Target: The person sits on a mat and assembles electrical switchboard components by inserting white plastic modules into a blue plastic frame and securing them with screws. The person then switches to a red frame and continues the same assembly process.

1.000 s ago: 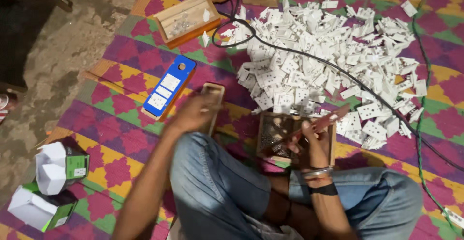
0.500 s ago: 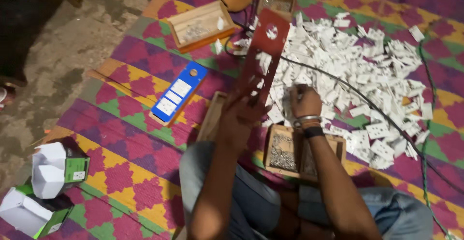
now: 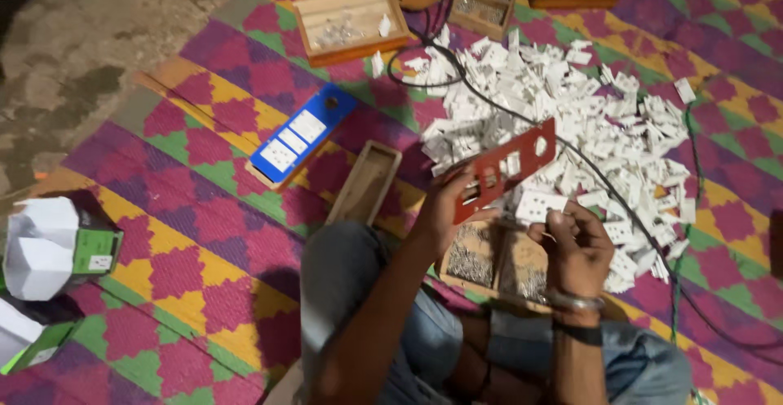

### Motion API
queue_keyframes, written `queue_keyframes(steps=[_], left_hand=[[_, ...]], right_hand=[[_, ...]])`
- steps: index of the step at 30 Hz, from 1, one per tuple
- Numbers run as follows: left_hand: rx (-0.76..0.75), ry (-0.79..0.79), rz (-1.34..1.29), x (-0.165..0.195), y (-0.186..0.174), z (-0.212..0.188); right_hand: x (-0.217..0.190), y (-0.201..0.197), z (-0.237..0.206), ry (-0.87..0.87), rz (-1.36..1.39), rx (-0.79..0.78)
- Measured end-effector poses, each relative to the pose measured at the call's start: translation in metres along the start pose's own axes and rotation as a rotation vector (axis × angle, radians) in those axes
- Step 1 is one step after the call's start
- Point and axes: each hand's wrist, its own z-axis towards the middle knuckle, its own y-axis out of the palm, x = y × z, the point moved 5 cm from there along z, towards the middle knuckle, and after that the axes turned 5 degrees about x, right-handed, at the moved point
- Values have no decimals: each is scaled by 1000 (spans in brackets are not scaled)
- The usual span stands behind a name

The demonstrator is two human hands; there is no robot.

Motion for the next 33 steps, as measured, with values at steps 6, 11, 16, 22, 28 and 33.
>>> queue_keyframes(steps=[6,11,16,22,28,33], left_hand=[[-156,-271,-17,-56,16,-18],[-288,-337,65,-63,30,-31],[-340,-313,131,-52,36,-41],[-60,-310,192,-65,17,-30],[35,-5,-132,-27,-9,0],[56,75,-172,-10,-17,-4]], right_hand=[[-40,-4,-35,-10,-384,-134],[-50,14,-33,-56,-654,-287],[-62,39,-33,-268,-957,-324],[-74,62,-54,-778,-1087,-237],[-13,-1,-51,-510,-885,212],[87,0,-49,-326,-1242,-390]])
